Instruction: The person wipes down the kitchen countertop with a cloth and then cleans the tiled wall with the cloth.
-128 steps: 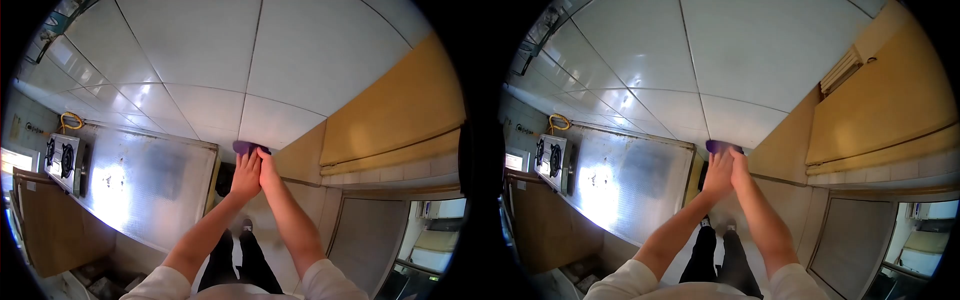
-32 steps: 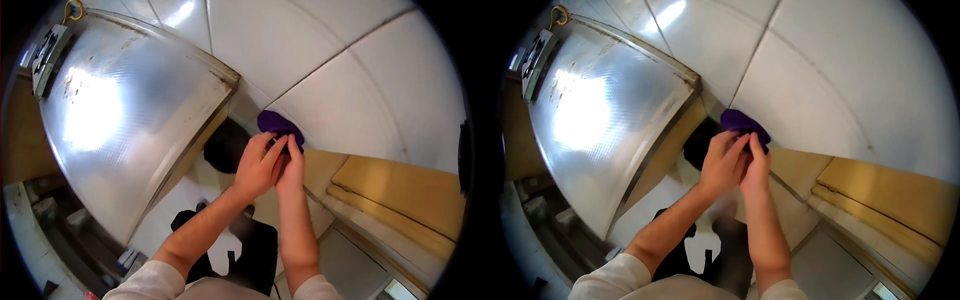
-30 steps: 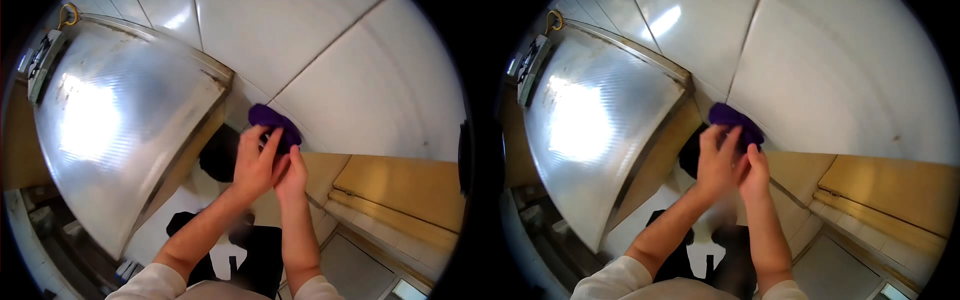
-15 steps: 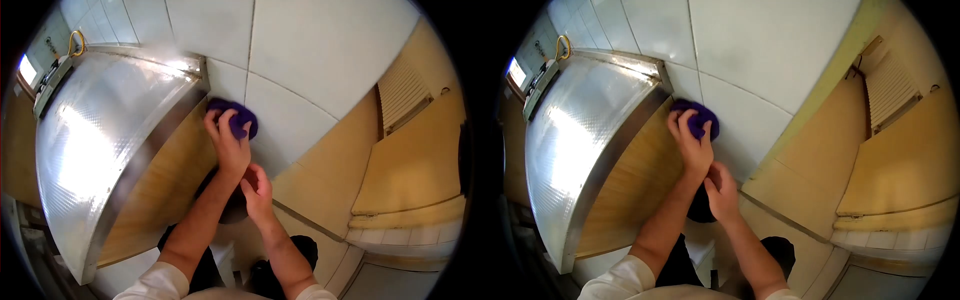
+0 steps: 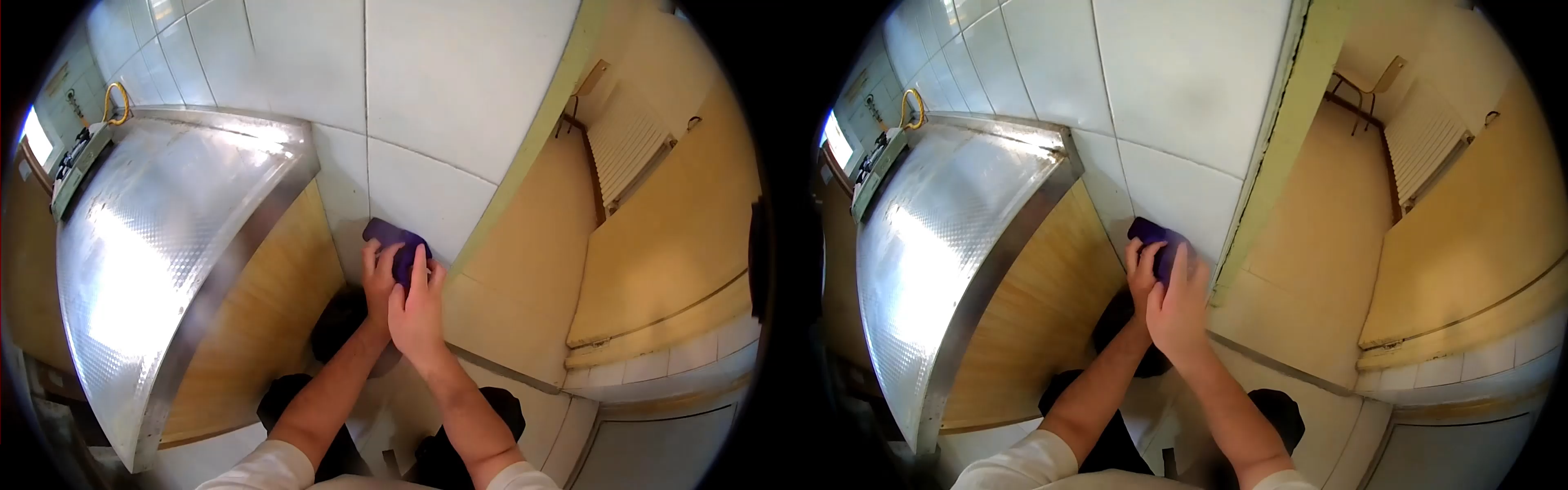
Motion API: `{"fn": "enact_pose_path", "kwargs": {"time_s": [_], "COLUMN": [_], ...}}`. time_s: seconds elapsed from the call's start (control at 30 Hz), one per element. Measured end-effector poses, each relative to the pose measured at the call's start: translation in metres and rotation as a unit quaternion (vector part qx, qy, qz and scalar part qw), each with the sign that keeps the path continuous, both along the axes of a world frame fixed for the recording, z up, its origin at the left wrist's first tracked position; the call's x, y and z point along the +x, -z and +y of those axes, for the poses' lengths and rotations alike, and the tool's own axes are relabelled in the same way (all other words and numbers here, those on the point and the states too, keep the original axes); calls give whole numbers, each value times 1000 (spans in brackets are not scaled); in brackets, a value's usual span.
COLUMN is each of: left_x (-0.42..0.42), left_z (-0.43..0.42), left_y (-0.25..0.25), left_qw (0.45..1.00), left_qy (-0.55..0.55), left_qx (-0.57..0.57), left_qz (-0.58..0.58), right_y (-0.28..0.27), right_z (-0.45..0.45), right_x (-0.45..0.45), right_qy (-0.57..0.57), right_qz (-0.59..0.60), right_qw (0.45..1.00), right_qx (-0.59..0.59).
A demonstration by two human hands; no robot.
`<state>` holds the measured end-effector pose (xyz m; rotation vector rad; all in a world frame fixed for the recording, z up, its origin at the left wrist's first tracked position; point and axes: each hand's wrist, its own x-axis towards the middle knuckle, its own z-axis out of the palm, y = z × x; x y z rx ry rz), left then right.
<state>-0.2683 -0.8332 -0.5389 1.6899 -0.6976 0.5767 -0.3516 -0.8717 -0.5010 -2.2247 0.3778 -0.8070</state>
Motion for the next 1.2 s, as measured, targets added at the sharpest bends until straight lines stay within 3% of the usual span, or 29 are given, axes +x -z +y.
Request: {"fn": "enact_pose_path", "kwargs": {"time_s": [0.17, 0.27, 0.37, 0.4, 0.43, 0.6, 0.63, 0.8, 0.83, 0.87, 1.0, 1.1, 1.2], "left_x": [1, 3, 0, -5, -8, 5, 9, 0, 1, 1, 5, 1, -6], "left_z": [-20, -26, -25, -22, -19, -20, -22, -24, -31, -30, -24, -19, -13], "left_y": [-121, -108, -11, 1, -3, -66, -74, -17, -15, -11, -56, -34, -5], "left_qw": [978, 974, 984, 990, 995, 980, 977, 980, 993, 991, 987, 992, 960], "left_qy": [36, 21, -34, -30, -26, -26, -23, -73, -32, -34, -22, -14, -32], "left_qx": [-26, -2, -30, -12, 7, -10, -14, 56, -8, 8, 24, 64, 142], "left_qz": [-203, -227, -174, -137, -98, -197, -212, -177, -115, -130, -156, -106, -239], "right_y": [-70, -73, -47, -21, -16, -45, -58, -36, -33, -32, -60, -43, -2], "right_z": [-12, -25, -6, -2, 2, -10, -14, -3, -7, -11, -14, -11, -8], "right_x": [-13, -20, -12, -5, -6, -3, -4, -5, -4, -2, -4, 2, 5], "right_qy": [21, -14, 103, 94, 75, 5, -28, 52, 45, 36, -4, 14, 18], "right_qz": [-149, -173, -7, -37, -34, -123, -135, -5, -34, -62, -26, -5, 32], "right_qw": [988, 983, 994, 994, 995, 992, 990, 998, 997, 996, 1000, 999, 988], "right_qx": [18, 63, -22, -42, -47, -42, 15, -41, -49, -56, -6, -38, -148]}}
